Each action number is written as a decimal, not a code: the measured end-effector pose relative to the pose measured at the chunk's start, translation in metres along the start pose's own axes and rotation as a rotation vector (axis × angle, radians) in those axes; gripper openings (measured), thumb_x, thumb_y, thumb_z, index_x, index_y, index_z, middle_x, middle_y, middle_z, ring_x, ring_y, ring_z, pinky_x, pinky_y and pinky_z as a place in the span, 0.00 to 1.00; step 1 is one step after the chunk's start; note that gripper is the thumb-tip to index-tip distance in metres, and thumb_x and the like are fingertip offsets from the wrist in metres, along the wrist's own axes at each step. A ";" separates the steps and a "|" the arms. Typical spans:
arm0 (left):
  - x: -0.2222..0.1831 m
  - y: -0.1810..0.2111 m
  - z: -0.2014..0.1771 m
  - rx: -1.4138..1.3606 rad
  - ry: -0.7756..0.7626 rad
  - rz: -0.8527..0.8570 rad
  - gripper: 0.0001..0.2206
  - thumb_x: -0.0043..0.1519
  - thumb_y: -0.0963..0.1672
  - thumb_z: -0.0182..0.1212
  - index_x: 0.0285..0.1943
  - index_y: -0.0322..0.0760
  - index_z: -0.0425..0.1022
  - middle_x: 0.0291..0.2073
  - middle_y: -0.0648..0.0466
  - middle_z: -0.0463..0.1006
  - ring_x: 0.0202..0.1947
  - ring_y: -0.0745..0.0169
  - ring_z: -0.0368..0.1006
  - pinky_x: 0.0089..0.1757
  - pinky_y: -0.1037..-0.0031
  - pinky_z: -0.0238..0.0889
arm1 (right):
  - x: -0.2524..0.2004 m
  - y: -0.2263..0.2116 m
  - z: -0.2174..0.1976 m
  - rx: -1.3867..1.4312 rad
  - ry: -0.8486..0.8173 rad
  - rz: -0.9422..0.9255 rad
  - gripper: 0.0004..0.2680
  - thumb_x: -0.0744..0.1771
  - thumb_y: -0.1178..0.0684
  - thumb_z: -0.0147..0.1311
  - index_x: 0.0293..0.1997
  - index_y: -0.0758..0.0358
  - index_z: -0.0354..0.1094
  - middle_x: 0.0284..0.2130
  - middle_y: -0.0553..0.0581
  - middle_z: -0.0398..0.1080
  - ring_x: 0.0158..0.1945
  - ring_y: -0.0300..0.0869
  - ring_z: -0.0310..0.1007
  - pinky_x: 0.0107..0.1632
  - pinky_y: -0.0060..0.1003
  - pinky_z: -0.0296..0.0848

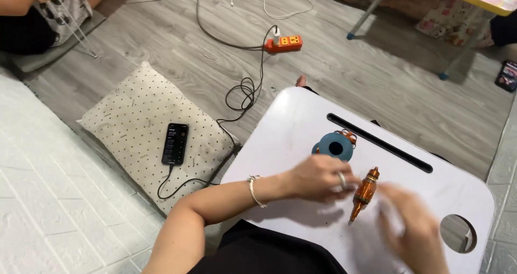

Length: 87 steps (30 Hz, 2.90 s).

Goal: Manually winding thin copper wire around a small tiered cylindrical component on a small table.

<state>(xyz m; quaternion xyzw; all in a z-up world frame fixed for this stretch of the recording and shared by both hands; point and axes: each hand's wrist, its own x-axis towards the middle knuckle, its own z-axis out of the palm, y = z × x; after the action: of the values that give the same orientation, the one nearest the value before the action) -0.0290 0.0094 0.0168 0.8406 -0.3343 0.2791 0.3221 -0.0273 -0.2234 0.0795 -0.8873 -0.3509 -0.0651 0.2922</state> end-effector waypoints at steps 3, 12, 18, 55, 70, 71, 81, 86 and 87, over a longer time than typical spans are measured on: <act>-0.013 0.004 0.033 -0.003 -0.064 0.150 0.03 0.65 0.42 0.59 0.42 0.39 0.76 0.38 0.50 0.80 0.35 0.61 0.76 0.38 0.73 0.69 | -0.004 0.066 0.028 -0.050 -0.039 0.323 0.14 0.65 0.60 0.57 0.57 0.68 0.71 0.43 0.61 0.77 0.42 0.45 0.78 0.46 0.39 0.77; -0.029 0.000 0.054 -0.065 -0.373 -0.079 0.29 0.61 0.47 0.56 0.69 0.23 0.60 0.51 0.35 0.75 0.48 0.44 0.73 0.50 0.64 0.69 | -0.011 0.085 0.051 0.040 -0.231 0.561 0.10 0.64 0.55 0.60 0.47 0.65 0.77 0.30 0.59 0.82 0.24 0.41 0.76 0.29 0.31 0.73; -0.018 0.003 0.042 -0.139 -0.402 -0.133 0.25 0.63 0.43 0.54 0.67 0.18 0.62 0.48 0.32 0.76 0.38 0.46 0.76 0.42 0.69 0.72 | -0.007 0.073 0.054 0.055 -0.223 0.558 0.08 0.64 0.57 0.58 0.46 0.64 0.77 0.28 0.57 0.81 0.22 0.40 0.75 0.28 0.30 0.71; 0.001 -0.004 0.116 0.114 -0.496 -0.467 0.32 0.56 0.59 0.60 0.61 0.37 0.72 0.41 0.48 0.75 0.41 0.50 0.78 0.31 0.64 0.73 | -0.015 0.112 0.036 0.080 -0.121 0.447 0.03 0.66 0.54 0.53 0.38 0.58 0.71 0.29 0.54 0.72 0.37 0.50 0.77 0.40 0.43 0.75; 0.006 -0.007 0.089 -0.437 -0.456 -0.819 0.26 0.57 0.51 0.65 0.63 0.38 0.71 0.43 0.48 0.80 0.46 0.51 0.78 0.40 0.68 0.74 | -0.023 0.128 0.049 0.358 0.021 0.305 0.02 0.63 0.59 0.58 0.35 0.63 0.70 0.22 0.54 0.66 0.28 0.45 0.70 0.35 0.38 0.71; 0.005 -0.006 0.087 -0.482 -0.455 -0.811 0.26 0.57 0.50 0.66 0.62 0.36 0.72 0.43 0.46 0.80 0.46 0.49 0.79 0.41 0.66 0.75 | -0.024 0.129 0.049 0.367 0.044 0.285 0.02 0.63 0.59 0.58 0.35 0.62 0.71 0.22 0.53 0.65 0.28 0.44 0.68 0.35 0.36 0.71; -0.007 -0.016 0.091 -0.590 -0.346 -0.692 0.20 0.58 0.47 0.66 0.58 0.37 0.75 0.37 0.46 0.81 0.42 0.54 0.79 0.41 0.67 0.72 | -0.026 0.140 0.053 0.499 0.201 0.153 0.14 0.64 0.57 0.64 0.52 0.65 0.70 0.30 0.56 0.68 0.26 0.42 0.67 0.34 0.34 0.69; -0.009 -0.020 0.091 -0.630 -0.321 -0.653 0.18 0.58 0.45 0.67 0.56 0.36 0.76 0.37 0.48 0.82 0.42 0.56 0.79 0.42 0.70 0.72 | -0.026 0.128 0.050 0.171 0.323 -0.065 0.10 0.64 0.61 0.65 0.48 0.65 0.72 0.36 0.57 0.66 0.31 0.44 0.63 0.36 0.37 0.70; -0.010 -0.020 0.091 -0.629 -0.316 -0.628 0.17 0.58 0.44 0.67 0.56 0.36 0.76 0.37 0.49 0.82 0.42 0.56 0.79 0.42 0.71 0.72 | -0.025 0.125 0.049 0.043 0.308 -0.144 0.08 0.63 0.62 0.65 0.44 0.63 0.75 0.37 0.55 0.65 0.31 0.43 0.62 0.36 0.37 0.71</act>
<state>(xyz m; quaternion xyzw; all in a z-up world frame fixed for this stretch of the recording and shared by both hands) 0.0028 -0.0412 -0.0555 0.7949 -0.1771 -0.0780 0.5750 0.0324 -0.2829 -0.0277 -0.8330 -0.3658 -0.2133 0.3561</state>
